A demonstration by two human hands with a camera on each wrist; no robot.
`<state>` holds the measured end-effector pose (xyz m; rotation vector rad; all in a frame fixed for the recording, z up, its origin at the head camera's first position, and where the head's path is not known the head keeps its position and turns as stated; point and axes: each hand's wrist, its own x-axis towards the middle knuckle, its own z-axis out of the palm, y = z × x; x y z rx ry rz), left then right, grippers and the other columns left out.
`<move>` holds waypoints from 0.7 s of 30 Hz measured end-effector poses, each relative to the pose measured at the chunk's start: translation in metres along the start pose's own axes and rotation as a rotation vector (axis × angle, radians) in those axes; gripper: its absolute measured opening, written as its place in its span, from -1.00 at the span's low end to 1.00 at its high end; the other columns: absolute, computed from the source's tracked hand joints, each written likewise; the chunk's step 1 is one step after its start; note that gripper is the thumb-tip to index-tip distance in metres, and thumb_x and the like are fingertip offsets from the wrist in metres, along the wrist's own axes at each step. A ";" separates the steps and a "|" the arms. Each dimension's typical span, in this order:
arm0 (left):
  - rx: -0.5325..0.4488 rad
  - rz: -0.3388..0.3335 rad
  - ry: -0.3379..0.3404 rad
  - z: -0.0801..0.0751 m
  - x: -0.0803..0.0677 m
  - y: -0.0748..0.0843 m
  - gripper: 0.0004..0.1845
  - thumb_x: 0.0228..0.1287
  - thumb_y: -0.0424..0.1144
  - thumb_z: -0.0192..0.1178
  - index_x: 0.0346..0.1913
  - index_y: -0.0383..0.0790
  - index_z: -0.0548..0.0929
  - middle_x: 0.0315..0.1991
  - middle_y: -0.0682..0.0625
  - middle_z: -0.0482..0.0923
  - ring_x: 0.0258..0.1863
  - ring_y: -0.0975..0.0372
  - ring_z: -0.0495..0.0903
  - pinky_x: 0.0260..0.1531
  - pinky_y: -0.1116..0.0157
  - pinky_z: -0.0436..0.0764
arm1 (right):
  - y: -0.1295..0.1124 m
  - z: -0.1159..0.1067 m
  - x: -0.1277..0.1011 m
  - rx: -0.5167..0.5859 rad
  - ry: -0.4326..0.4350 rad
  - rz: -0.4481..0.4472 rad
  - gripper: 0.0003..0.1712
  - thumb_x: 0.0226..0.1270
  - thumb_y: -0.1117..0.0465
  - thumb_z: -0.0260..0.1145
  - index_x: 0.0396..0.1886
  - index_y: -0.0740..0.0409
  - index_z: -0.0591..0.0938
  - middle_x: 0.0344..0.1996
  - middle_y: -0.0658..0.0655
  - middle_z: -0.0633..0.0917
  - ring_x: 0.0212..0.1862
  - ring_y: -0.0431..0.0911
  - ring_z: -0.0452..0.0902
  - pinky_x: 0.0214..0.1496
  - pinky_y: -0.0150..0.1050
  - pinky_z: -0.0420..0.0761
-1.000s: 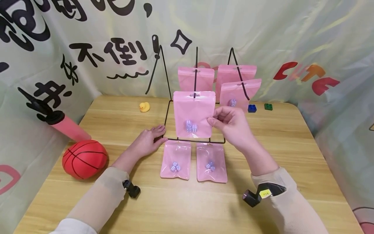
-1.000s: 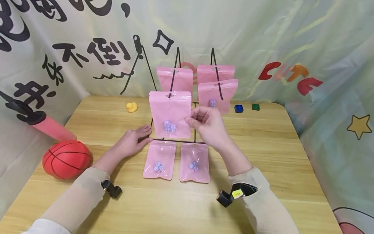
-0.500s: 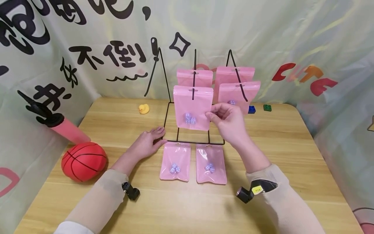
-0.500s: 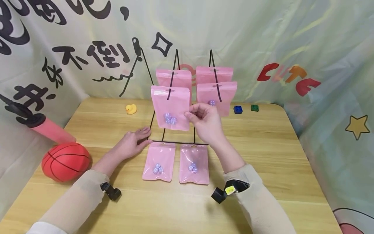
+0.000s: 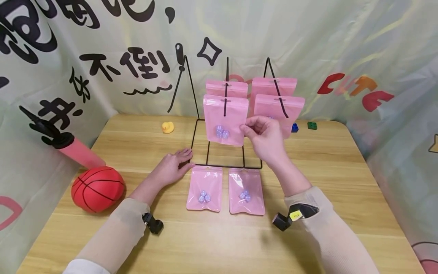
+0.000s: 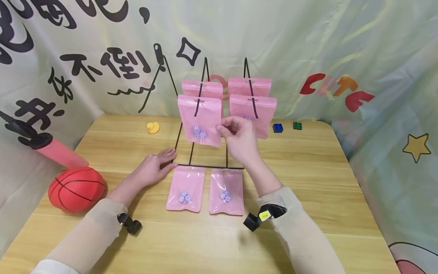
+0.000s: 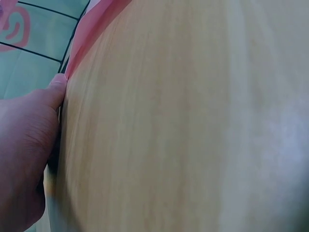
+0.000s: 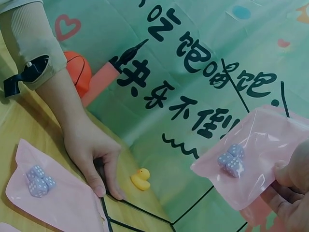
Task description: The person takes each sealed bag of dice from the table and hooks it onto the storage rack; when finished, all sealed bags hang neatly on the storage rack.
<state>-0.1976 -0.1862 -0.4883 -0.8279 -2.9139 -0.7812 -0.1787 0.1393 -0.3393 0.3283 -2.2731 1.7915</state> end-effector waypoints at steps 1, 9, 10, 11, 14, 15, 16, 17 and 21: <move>0.002 0.000 -0.001 0.000 0.000 0.000 -0.45 0.56 -0.03 0.29 0.40 -0.33 0.57 0.46 -0.19 0.39 0.51 -0.08 0.34 0.52 -0.03 0.27 | 0.000 0.000 0.000 0.003 0.002 0.006 -0.94 0.47 0.39 0.42 -0.27 0.26 0.75 -0.34 0.25 0.77 -0.39 -0.06 0.60 -0.39 -0.40 0.61; 0.001 -0.010 -0.009 -0.001 0.000 0.002 -0.45 0.57 -0.03 0.29 0.40 -0.34 0.56 0.46 -0.20 0.38 0.51 -0.08 0.33 0.52 -0.03 0.27 | 0.001 -0.001 0.001 0.014 0.003 0.042 -0.96 0.47 0.39 0.43 -0.24 0.25 0.76 -0.29 0.25 0.79 -0.30 0.01 0.67 -0.28 -0.36 0.70; 0.000 -0.010 -0.010 -0.001 0.000 0.002 -0.44 0.57 -0.03 0.28 0.40 -0.34 0.56 0.47 -0.20 0.38 0.51 -0.08 0.33 0.52 -0.03 0.27 | 0.001 -0.001 0.000 0.005 0.001 0.043 -0.98 0.46 0.39 0.43 -0.22 0.26 0.77 -0.28 0.24 0.80 -0.29 0.02 0.68 -0.26 -0.36 0.71; -0.001 -0.011 -0.010 -0.001 0.000 0.002 -0.44 0.57 -0.03 0.28 0.40 -0.34 0.56 0.47 -0.20 0.38 0.51 -0.07 0.33 0.52 -0.02 0.27 | 0.001 -0.002 0.000 -0.005 -0.002 0.043 -0.98 0.46 0.39 0.43 -0.19 0.28 0.77 -0.27 0.24 0.80 -0.27 0.03 0.70 -0.25 -0.36 0.71; -0.005 -0.016 -0.010 0.000 0.000 0.001 -0.44 0.57 -0.02 0.28 0.40 -0.33 0.56 0.47 -0.19 0.38 0.52 -0.07 0.33 0.52 -0.03 0.27 | 0.002 -0.004 -0.001 -0.040 -0.014 0.038 -0.89 0.46 0.40 0.43 -0.09 0.36 0.77 -0.20 0.24 0.82 -0.19 0.01 0.73 -0.17 -0.38 0.74; -0.007 -0.018 -0.010 0.000 0.000 0.001 -0.44 0.57 -0.02 0.28 0.40 -0.33 0.56 0.47 -0.18 0.38 0.51 -0.07 0.33 0.52 -0.03 0.27 | 0.002 -0.005 -0.002 -0.048 -0.018 0.035 -0.86 0.45 0.41 0.43 -0.07 0.38 0.77 -0.18 0.24 0.82 -0.16 0.00 0.75 -0.12 -0.38 0.75; -0.008 -0.019 -0.010 0.000 0.000 0.001 -0.44 0.57 -0.02 0.28 0.40 -0.33 0.56 0.47 -0.18 0.38 0.52 -0.07 0.33 0.52 -0.03 0.27 | 0.003 -0.006 -0.002 -0.058 -0.020 0.029 -0.84 0.44 0.42 0.44 -0.04 0.39 0.77 -0.16 0.24 0.82 -0.14 0.00 0.75 -0.09 -0.38 0.75; -0.009 -0.021 -0.010 0.000 -0.001 0.001 -0.44 0.57 -0.02 0.28 0.40 -0.33 0.56 0.47 -0.18 0.39 0.51 -0.07 0.33 0.51 -0.04 0.27 | 0.003 -0.007 -0.003 -0.063 -0.023 0.021 -0.82 0.44 0.43 0.44 -0.02 0.40 0.77 -0.14 0.25 0.82 -0.11 -0.01 0.76 -0.05 -0.37 0.75; -0.013 -0.018 -0.009 -0.001 0.000 0.001 -0.44 0.57 -0.01 0.28 0.40 -0.33 0.56 0.47 -0.18 0.39 0.51 -0.09 0.33 0.51 -0.05 0.28 | 0.005 -0.014 -0.010 -0.080 -0.042 -0.020 -0.79 0.42 0.47 0.43 0.01 0.40 0.77 -0.10 0.25 0.82 -0.04 -0.01 0.77 0.06 -0.34 0.75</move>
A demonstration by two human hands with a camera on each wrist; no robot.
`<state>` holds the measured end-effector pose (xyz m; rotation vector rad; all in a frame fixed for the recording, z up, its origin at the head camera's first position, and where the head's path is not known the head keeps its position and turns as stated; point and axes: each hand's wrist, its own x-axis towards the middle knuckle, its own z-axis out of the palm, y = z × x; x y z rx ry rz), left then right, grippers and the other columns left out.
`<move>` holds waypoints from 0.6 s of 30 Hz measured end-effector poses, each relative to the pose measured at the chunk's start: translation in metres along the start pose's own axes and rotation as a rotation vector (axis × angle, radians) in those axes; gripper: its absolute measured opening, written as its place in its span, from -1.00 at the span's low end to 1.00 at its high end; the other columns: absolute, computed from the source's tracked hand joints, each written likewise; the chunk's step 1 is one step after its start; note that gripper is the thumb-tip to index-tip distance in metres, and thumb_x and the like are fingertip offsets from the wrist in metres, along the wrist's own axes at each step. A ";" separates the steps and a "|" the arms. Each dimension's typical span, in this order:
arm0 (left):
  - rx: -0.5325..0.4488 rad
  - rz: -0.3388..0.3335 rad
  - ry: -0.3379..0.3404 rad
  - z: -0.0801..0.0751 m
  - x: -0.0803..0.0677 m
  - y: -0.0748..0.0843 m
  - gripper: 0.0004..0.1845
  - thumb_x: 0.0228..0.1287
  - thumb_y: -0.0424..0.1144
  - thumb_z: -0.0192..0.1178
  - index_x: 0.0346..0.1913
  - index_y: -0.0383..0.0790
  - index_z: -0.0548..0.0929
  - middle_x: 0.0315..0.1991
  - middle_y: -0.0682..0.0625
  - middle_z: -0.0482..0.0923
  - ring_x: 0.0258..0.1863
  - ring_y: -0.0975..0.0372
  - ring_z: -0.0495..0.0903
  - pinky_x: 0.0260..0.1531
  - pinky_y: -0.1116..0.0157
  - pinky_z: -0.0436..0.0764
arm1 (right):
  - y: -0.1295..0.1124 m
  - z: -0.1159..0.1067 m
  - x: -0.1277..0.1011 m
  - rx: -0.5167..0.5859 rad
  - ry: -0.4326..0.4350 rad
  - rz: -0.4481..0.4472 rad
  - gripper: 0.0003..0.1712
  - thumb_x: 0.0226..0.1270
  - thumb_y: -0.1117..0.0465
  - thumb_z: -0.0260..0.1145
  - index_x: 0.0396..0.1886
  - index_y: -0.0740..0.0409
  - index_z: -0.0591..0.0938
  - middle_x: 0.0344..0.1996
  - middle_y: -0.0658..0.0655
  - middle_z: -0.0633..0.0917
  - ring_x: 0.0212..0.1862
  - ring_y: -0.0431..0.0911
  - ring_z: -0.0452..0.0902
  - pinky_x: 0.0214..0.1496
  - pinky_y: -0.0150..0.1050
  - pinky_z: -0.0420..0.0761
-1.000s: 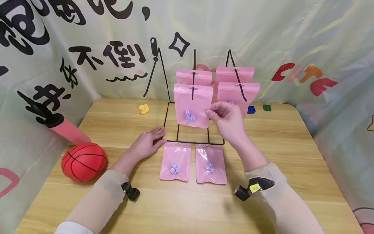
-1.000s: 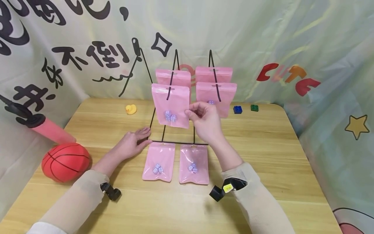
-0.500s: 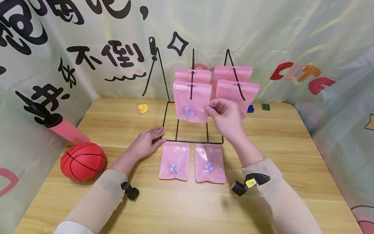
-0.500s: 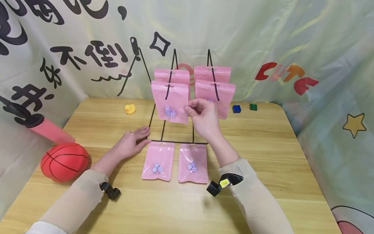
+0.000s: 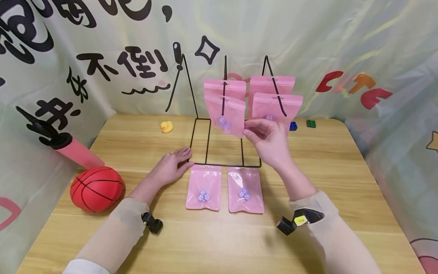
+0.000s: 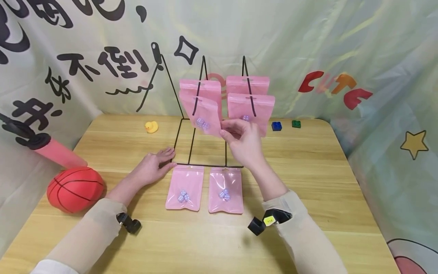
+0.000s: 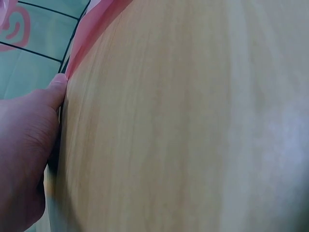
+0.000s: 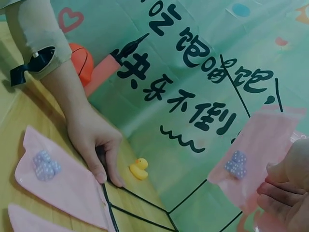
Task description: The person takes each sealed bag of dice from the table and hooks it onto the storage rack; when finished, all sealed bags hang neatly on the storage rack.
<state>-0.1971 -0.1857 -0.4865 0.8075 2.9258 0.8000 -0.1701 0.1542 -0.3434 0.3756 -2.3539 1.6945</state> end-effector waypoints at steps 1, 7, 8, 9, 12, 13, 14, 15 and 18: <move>0.000 -0.001 -0.001 0.000 0.000 0.000 -0.44 0.57 -0.01 0.28 0.40 -0.34 0.56 0.47 -0.18 0.39 0.51 -0.09 0.33 0.51 -0.05 0.29 | 0.001 -0.002 -0.002 -0.001 -0.006 -0.010 -0.79 0.42 0.47 0.43 0.01 0.41 0.77 -0.10 0.25 0.82 -0.04 -0.01 0.77 0.07 -0.34 0.75; -0.003 -0.005 -0.002 -0.002 0.000 0.001 -0.44 0.57 -0.02 0.27 0.40 -0.34 0.56 0.47 -0.18 0.39 0.51 -0.08 0.33 0.51 -0.05 0.28 | 0.003 -0.012 -0.014 0.012 -0.020 -0.011 -0.83 0.41 0.47 0.44 -0.05 0.43 0.77 -0.08 0.26 0.81 -0.06 -0.12 0.76 0.07 -0.35 0.74; -0.007 -0.006 -0.001 -0.002 0.000 0.001 -0.44 0.57 -0.02 0.28 0.40 -0.34 0.56 0.47 -0.18 0.39 0.51 -0.08 0.33 0.51 -0.05 0.28 | 0.003 -0.013 -0.016 0.011 -0.020 -0.006 -0.84 0.41 0.47 0.44 -0.06 0.42 0.77 -0.09 0.26 0.81 -0.07 -0.13 0.76 0.06 -0.35 0.75; -0.009 -0.007 0.000 -0.003 0.000 0.001 -0.44 0.57 -0.02 0.28 0.40 -0.34 0.56 0.47 -0.18 0.39 0.52 -0.08 0.33 0.51 -0.05 0.27 | 0.004 -0.015 -0.018 0.005 -0.024 -0.001 -0.86 0.41 0.47 0.43 -0.08 0.41 0.77 -0.09 0.25 0.82 -0.07 -0.13 0.76 0.05 -0.36 0.75; -0.014 -0.005 0.003 -0.003 0.000 0.001 -0.44 0.57 -0.02 0.28 0.40 -0.34 0.56 0.47 -0.19 0.39 0.51 -0.08 0.33 0.51 -0.06 0.27 | 0.007 -0.018 -0.024 -0.025 -0.045 0.008 -0.88 0.43 0.44 0.43 -0.10 0.38 0.79 -0.13 0.23 0.82 -0.11 -0.08 0.77 0.01 -0.38 0.75; -0.015 -0.004 0.004 -0.003 0.000 0.001 -0.44 0.57 -0.02 0.28 0.40 -0.34 0.57 0.46 -0.19 0.40 0.51 -0.09 0.33 0.51 -0.06 0.27 | 0.009 -0.020 -0.026 -0.043 -0.060 0.010 -0.89 0.43 0.43 0.44 -0.11 0.37 0.79 -0.14 0.23 0.83 -0.12 -0.05 0.77 -0.01 -0.38 0.76; -0.015 -0.002 0.005 -0.002 0.000 0.000 -0.44 0.57 -0.03 0.29 0.40 -0.35 0.57 0.46 -0.20 0.40 0.51 -0.09 0.33 0.51 -0.07 0.27 | 0.012 -0.021 -0.028 -0.067 -0.078 0.010 -0.88 0.44 0.42 0.44 -0.10 0.36 0.80 -0.16 0.22 0.83 -0.13 -0.03 0.78 -0.02 -0.36 0.76; -0.016 0.000 0.006 -0.002 0.000 0.000 -0.44 0.57 -0.03 0.29 0.40 -0.35 0.57 0.46 -0.20 0.40 0.51 -0.09 0.34 0.51 -0.07 0.27 | 0.016 -0.022 -0.030 -0.095 -0.098 0.010 -0.88 0.44 0.40 0.45 -0.09 0.35 0.80 -0.16 0.21 0.83 -0.13 -0.01 0.79 -0.02 -0.33 0.77; -0.020 0.002 0.007 -0.001 0.000 0.000 -0.44 0.56 -0.02 0.29 0.40 -0.35 0.57 0.46 -0.20 0.39 0.50 -0.11 0.34 0.51 -0.08 0.27 | 0.032 -0.028 -0.033 -0.184 -0.170 0.002 -0.84 0.45 0.36 0.45 -0.05 0.35 0.79 -0.14 0.22 0.83 -0.07 0.08 0.80 0.06 -0.13 0.79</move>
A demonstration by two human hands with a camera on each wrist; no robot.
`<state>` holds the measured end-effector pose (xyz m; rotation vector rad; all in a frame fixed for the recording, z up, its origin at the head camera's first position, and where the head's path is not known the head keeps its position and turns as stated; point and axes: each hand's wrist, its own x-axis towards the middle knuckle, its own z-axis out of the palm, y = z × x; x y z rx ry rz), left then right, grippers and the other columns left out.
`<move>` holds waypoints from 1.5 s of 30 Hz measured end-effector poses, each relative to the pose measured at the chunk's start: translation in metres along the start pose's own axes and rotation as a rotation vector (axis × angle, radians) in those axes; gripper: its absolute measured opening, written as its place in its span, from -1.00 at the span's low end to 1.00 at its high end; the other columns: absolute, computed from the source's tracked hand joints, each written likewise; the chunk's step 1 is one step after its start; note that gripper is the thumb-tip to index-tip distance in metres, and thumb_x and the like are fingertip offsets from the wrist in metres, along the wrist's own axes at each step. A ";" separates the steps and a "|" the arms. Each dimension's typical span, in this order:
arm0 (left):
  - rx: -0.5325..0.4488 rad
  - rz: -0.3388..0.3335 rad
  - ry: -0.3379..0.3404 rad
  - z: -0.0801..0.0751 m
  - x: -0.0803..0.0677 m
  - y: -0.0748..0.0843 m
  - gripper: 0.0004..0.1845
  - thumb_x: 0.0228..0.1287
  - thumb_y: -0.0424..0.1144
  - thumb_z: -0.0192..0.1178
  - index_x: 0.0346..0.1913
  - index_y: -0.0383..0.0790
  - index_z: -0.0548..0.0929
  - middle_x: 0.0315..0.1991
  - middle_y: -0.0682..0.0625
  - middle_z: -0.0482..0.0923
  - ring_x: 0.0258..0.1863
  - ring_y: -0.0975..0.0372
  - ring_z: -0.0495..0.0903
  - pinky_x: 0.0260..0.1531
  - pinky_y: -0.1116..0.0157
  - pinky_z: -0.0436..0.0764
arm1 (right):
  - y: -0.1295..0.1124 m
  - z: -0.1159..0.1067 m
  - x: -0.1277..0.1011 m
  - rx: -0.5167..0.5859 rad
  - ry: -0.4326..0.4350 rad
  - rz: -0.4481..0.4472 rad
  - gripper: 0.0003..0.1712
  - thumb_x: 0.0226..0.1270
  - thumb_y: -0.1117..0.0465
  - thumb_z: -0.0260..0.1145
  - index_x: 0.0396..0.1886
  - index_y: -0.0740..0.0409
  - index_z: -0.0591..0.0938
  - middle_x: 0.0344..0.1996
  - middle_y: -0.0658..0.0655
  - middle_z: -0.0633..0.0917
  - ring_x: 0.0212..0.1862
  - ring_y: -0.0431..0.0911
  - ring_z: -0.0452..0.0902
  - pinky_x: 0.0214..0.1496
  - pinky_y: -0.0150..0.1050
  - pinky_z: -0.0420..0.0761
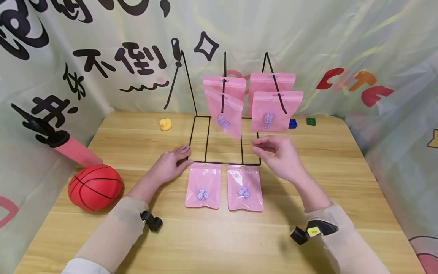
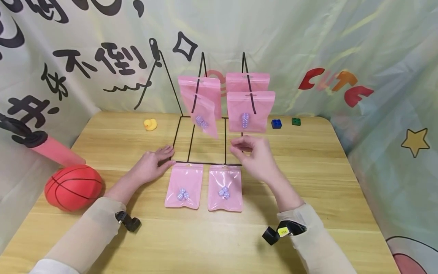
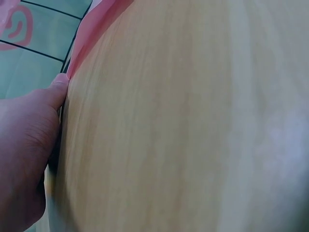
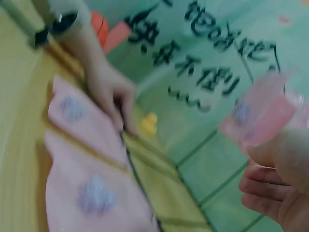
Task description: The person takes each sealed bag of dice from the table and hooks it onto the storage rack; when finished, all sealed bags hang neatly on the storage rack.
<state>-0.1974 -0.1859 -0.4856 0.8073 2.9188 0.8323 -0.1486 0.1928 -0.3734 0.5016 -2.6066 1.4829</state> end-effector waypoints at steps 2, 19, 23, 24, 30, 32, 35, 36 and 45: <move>-0.002 -0.001 0.001 0.000 0.000 0.000 -0.44 0.56 -0.03 0.29 0.40 -0.35 0.57 0.46 -0.20 0.39 0.50 -0.11 0.34 0.51 -0.08 0.27 | 0.013 -0.002 -0.002 -0.055 -0.047 -0.012 -0.79 0.44 0.35 0.46 -0.01 0.37 0.77 -0.09 0.26 0.82 0.01 0.16 0.77 0.16 0.03 0.75; 0.010 0.009 0.001 0.002 0.000 -0.001 -0.44 0.56 -0.03 0.29 0.39 -0.35 0.57 0.46 -0.20 0.39 0.50 -0.08 0.34 0.51 -0.06 0.27 | 0.098 0.008 -0.004 -0.488 -0.300 -0.040 -0.32 0.59 0.07 0.35 0.47 0.43 0.47 0.53 0.38 0.40 0.51 0.29 0.33 0.54 0.20 0.35; 0.008 0.010 -0.001 0.002 0.000 0.000 -0.44 0.57 -0.02 0.29 0.39 -0.35 0.57 0.46 -0.19 0.39 0.51 -0.08 0.34 0.52 -0.05 0.26 | 0.101 0.008 -0.006 -0.516 -0.320 -0.026 -0.27 0.59 0.02 0.35 0.49 0.45 0.44 0.54 0.40 0.36 0.53 0.30 0.30 0.53 0.21 0.35; 0.005 0.010 -0.001 0.002 0.000 0.000 -0.44 0.56 -0.02 0.29 0.39 -0.35 0.57 0.46 -0.19 0.39 0.51 -0.08 0.34 0.52 -0.05 0.25 | 0.102 0.008 -0.006 -0.519 -0.320 -0.020 -0.27 0.59 0.01 0.35 0.49 0.44 0.45 0.55 0.40 0.35 0.53 0.30 0.29 0.53 0.21 0.35; 0.001 0.005 -0.013 -0.001 0.001 -0.001 -0.43 0.57 -0.02 0.28 0.40 -0.36 0.56 0.47 -0.22 0.38 0.52 -0.10 0.31 0.54 -0.06 0.22 | 0.104 0.009 -0.004 -0.529 -0.316 -0.017 -0.26 0.59 -0.02 0.35 0.48 0.42 0.45 0.55 0.38 0.35 0.54 0.28 0.27 0.54 0.20 0.35; -0.002 -0.001 -0.022 -0.002 0.001 0.000 -0.42 0.56 -0.01 0.28 0.40 -0.35 0.56 0.47 -0.21 0.38 0.53 -0.09 0.30 0.54 -0.05 0.20 | 0.104 0.009 -0.004 -0.533 -0.311 -0.024 -0.26 0.59 -0.02 0.35 0.48 0.43 0.46 0.55 0.38 0.36 0.54 0.28 0.28 0.53 0.20 0.35; -0.006 -0.010 -0.038 -0.006 0.003 0.002 -0.41 0.56 0.02 0.28 0.42 -0.33 0.56 0.49 -0.20 0.37 0.54 -0.09 0.30 0.55 -0.06 0.19 | 0.105 0.009 -0.004 -0.535 -0.301 -0.028 -0.26 0.58 -0.03 0.36 0.47 0.42 0.47 0.54 0.38 0.37 0.53 0.29 0.29 0.53 0.20 0.36; -0.005 -0.013 -0.043 -0.007 0.003 0.002 -0.40 0.56 0.03 0.27 0.42 -0.32 0.56 0.50 -0.20 0.38 0.54 -0.09 0.30 0.55 -0.07 0.20 | 0.105 0.009 -0.004 -0.536 -0.299 -0.029 -0.26 0.58 -0.03 0.36 0.47 0.42 0.47 0.54 0.37 0.37 0.53 0.28 0.29 0.53 0.20 0.36; -0.035 -0.047 -0.047 -0.023 -0.003 0.012 -0.31 0.56 0.10 0.25 0.49 -0.34 0.49 0.53 -0.21 0.36 0.49 -0.13 0.37 0.52 -0.06 0.28 | 0.105 0.009 -0.004 -0.540 -0.309 -0.033 -0.27 0.59 -0.03 0.35 0.47 0.42 0.47 0.55 0.35 0.36 0.54 0.27 0.28 0.54 0.18 0.36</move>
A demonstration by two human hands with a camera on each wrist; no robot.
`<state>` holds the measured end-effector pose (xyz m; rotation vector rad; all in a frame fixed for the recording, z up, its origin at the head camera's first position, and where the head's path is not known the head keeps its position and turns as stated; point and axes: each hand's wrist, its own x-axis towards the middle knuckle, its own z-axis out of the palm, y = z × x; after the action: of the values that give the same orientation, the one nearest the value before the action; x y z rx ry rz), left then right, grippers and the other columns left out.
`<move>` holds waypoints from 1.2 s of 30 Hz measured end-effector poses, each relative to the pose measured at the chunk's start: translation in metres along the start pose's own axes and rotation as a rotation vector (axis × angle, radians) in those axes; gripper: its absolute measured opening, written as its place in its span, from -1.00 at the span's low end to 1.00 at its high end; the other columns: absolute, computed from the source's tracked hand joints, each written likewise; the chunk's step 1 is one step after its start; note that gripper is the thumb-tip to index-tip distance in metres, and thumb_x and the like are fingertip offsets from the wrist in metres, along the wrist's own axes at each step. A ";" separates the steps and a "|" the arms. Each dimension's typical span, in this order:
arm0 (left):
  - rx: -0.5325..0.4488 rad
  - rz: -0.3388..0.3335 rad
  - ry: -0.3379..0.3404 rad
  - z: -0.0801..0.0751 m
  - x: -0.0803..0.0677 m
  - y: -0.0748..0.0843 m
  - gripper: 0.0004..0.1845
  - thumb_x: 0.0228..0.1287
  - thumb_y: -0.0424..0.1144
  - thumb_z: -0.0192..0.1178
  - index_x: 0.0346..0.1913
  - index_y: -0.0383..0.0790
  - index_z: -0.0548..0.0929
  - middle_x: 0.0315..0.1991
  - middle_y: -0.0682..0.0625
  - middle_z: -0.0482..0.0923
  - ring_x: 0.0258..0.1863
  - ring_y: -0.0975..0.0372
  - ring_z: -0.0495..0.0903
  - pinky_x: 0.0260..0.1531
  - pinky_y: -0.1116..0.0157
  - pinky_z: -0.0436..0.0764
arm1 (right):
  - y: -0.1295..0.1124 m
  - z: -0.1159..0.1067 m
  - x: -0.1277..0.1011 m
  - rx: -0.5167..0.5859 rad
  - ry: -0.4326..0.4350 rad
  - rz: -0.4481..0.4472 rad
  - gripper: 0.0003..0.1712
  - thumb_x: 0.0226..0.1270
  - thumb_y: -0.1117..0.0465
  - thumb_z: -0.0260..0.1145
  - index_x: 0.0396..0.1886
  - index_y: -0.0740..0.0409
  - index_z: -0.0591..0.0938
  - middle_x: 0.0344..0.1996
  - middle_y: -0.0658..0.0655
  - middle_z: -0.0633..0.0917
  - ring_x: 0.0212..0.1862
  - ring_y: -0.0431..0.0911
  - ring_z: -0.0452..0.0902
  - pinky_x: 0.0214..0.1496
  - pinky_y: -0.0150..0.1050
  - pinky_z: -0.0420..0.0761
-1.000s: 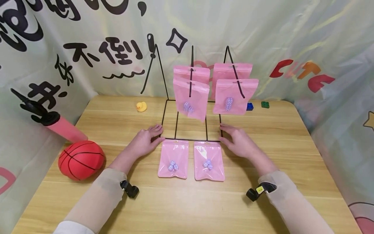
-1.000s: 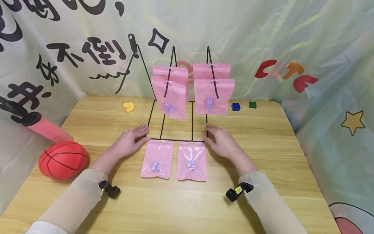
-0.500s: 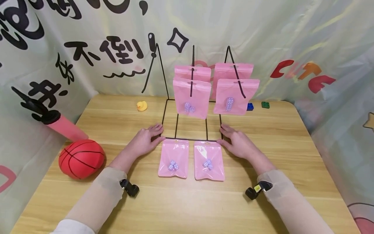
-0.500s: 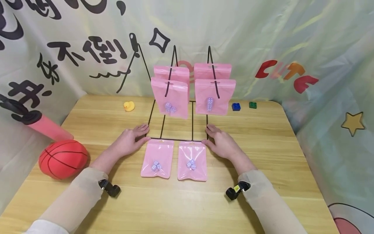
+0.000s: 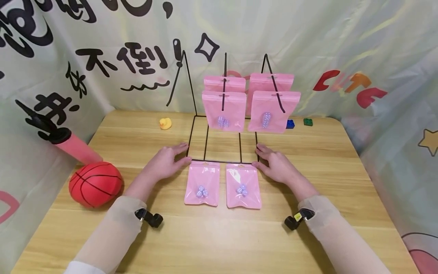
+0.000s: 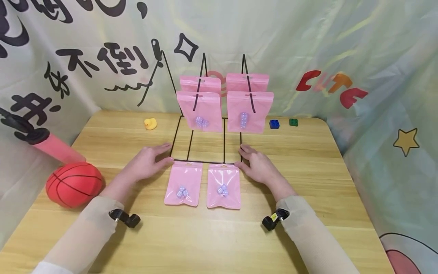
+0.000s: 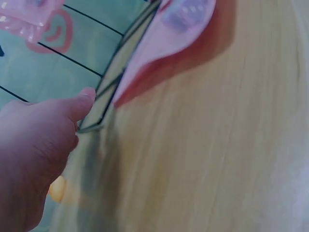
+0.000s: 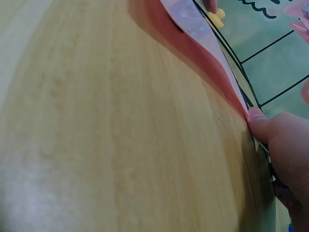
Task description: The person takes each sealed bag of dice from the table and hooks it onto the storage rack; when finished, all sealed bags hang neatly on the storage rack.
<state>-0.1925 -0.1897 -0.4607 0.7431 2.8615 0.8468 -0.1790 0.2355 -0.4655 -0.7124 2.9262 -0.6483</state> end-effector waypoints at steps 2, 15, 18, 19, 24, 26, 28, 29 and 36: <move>-0.026 -0.001 0.016 -0.003 -0.004 0.002 -0.32 0.57 0.10 0.23 0.48 -0.36 0.49 0.51 -0.22 0.38 0.42 -0.12 0.49 0.53 -0.06 0.27 | 0.000 0.000 0.000 -0.001 0.001 0.002 -0.27 0.58 -0.03 0.36 0.47 0.42 0.47 0.54 0.35 0.37 0.53 0.27 0.29 0.53 0.18 0.36; -0.265 -0.095 0.086 -0.002 -0.034 0.020 -0.56 0.45 -0.11 0.42 0.16 -0.41 0.74 0.01 -0.21 0.78 -0.03 -0.03 0.79 0.06 0.01 0.76 | -0.001 -0.001 0.001 -0.004 -0.003 -0.003 -0.27 0.58 -0.04 0.36 0.46 0.41 0.48 0.54 0.35 0.38 0.52 0.27 0.31 0.52 0.18 0.38; -0.307 -0.147 0.041 0.002 -0.039 0.025 -0.60 0.41 -0.13 0.45 0.10 -0.39 0.77 -0.11 -0.13 0.81 -0.14 0.07 0.79 -0.05 0.10 0.80 | -0.001 -0.001 0.000 -0.004 -0.004 0.003 -0.27 0.58 -0.03 0.36 0.46 0.41 0.48 0.54 0.35 0.38 0.52 0.27 0.30 0.52 0.18 0.38; -0.310 -0.172 0.028 0.004 -0.040 0.027 -0.62 0.40 -0.12 0.46 0.08 -0.36 0.78 -0.13 -0.10 0.81 -0.16 0.11 0.78 -0.07 0.13 0.80 | -0.001 -0.002 0.001 -0.004 -0.005 0.005 -0.27 0.58 -0.03 0.36 0.47 0.40 0.47 0.54 0.34 0.38 0.53 0.26 0.29 0.52 0.18 0.38; -0.416 -0.344 -0.039 0.009 -0.044 0.036 -0.69 0.38 -0.13 0.47 -0.05 -0.34 0.81 -0.27 -0.05 0.80 -0.31 0.15 0.77 -0.25 0.22 0.80 | 0.000 -0.002 0.001 -0.004 -0.009 0.013 -0.27 0.57 -0.05 0.36 0.47 0.37 0.48 0.54 0.32 0.38 0.53 0.26 0.29 0.53 0.18 0.37; -0.497 -0.418 -0.070 0.010 -0.044 0.041 -0.71 0.37 -0.17 0.47 -0.08 -0.38 0.81 -0.30 -0.08 0.79 -0.34 0.14 0.78 -0.28 0.22 0.81 | -0.001 -0.002 0.001 -0.004 -0.005 0.015 -0.27 0.56 -0.05 0.37 0.46 0.36 0.49 0.54 0.31 0.39 0.52 0.26 0.30 0.52 0.18 0.38; -0.571 -0.489 -0.087 0.012 -0.043 0.045 -0.74 0.35 -0.23 0.49 -0.13 -0.42 0.80 -0.33 -0.12 0.79 -0.37 0.12 0.78 -0.29 0.22 0.83 | 0.000 -0.003 0.001 -0.006 -0.002 0.009 -0.27 0.56 -0.05 0.38 0.46 0.37 0.49 0.53 0.32 0.40 0.51 0.27 0.31 0.51 0.19 0.39; -0.599 -0.510 -0.090 0.013 -0.042 0.046 -0.75 0.34 -0.27 0.49 -0.14 -0.45 0.80 -0.34 -0.14 0.79 -0.37 0.12 0.79 -0.29 0.22 0.83 | 0.000 -0.003 0.001 -0.008 -0.001 0.006 -0.28 0.56 -0.05 0.37 0.46 0.37 0.49 0.52 0.33 0.40 0.51 0.28 0.32 0.51 0.19 0.40; -0.639 -0.592 -0.073 0.018 -0.038 0.049 -0.82 0.34 -0.40 0.45 -0.13 -0.51 0.76 -0.35 -0.17 0.77 -0.42 0.17 0.74 -0.33 0.26 0.81 | 0.001 -0.004 0.002 -0.009 -0.013 0.010 -0.27 0.56 -0.07 0.37 0.46 0.35 0.50 0.52 0.32 0.40 0.51 0.26 0.31 0.51 0.16 0.40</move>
<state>-0.1340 -0.1629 -0.4531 -0.1344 2.2870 1.4380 -0.1818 0.2371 -0.4623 -0.6993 2.9212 -0.6280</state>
